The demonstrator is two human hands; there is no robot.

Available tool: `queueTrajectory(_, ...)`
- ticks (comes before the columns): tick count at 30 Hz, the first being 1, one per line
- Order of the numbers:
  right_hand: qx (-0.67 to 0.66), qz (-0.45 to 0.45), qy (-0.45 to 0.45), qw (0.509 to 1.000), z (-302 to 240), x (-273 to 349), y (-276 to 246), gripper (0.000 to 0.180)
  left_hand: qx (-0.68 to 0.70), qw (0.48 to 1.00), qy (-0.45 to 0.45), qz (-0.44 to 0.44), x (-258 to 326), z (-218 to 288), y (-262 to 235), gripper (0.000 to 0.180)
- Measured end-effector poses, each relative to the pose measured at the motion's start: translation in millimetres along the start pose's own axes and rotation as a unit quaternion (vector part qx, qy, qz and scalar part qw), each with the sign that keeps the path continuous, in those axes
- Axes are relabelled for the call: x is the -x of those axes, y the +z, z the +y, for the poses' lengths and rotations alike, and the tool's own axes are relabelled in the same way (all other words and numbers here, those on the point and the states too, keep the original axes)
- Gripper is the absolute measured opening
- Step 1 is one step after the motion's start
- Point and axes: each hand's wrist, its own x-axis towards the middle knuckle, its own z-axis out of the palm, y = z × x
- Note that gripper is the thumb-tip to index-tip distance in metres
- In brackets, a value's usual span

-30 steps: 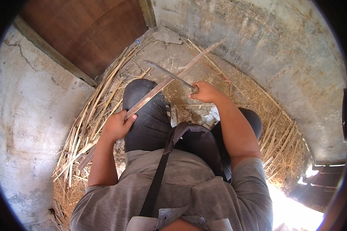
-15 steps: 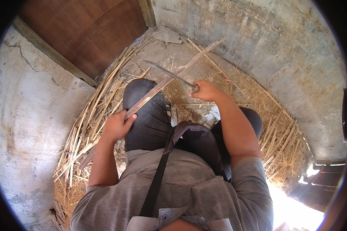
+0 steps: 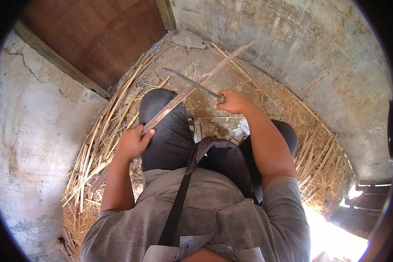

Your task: The person sits on the floor and uses a knife to split long bamboo strips into thinner pieces. They hold the bamboo against their leg and repeatedly strike it with the knife to separate the fibers.

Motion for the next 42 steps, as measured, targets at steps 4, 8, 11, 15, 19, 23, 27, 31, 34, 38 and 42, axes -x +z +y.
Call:
queueTrajectory(4,0.019,0.015,-0.009,1.000,0,0,1,0.055,-0.002,1.000,-0.001,0.000,-1,0,1,0.051)
queueTrajectory(8,0.033,0.028,-0.024,0.999,-19,8,-9,0.056,-0.001,1.000,-0.009,0.001,2,-1,2,0.049)
queueTrajectory(11,0.008,0.084,-0.003,0.996,10,0,-4,0.056,0.012,1.000,-0.003,0.003,-1,-2,4,0.048)
queueTrajectory(15,0.020,0.122,0.041,0.992,20,-3,-6,0.055,0.005,1.000,-0.003,-0.009,-2,0,-1,0.048)
queueTrajectory(19,0.065,-0.007,-0.047,0.997,-36,12,-10,0.055,0.001,1.000,-0.003,-0.010,-2,-4,3,0.051)
queueTrajectory(23,0.044,-0.072,-0.064,0.994,-39,9,-9,0.056,0.014,0.999,-0.012,-0.026,-1,0,-4,0.051)
queueTrajectory(27,0.017,0.068,0.031,0.997,8,-1,-11,0.057,0.015,1.000,-0.007,-0.017,-3,-1,-1,0.050)
queueTrajectory(31,0.028,0.058,0.050,0.997,2,3,-17,0.057,0.025,0.999,-0.005,-0.019,-4,-2,-2,0.049)
queueTrajectory(34,0.069,-0.022,-0.028,0.997,-34,11,-12,0.053,0.020,0.999,-0.008,-0.030,-3,-2,-4,0.048)
queueTrajectory(38,0.054,-0.090,-0.064,0.992,-51,9,-8,0.052,0.009,0.999,-0.018,-0.048,-4,-3,-7,0.052)
queueTrajectory(42,0.011,0.012,0.029,0.999,-9,0,-12,0.062,0.050,0.996,-0.025,-0.075,-7,-4,-10,0.053)
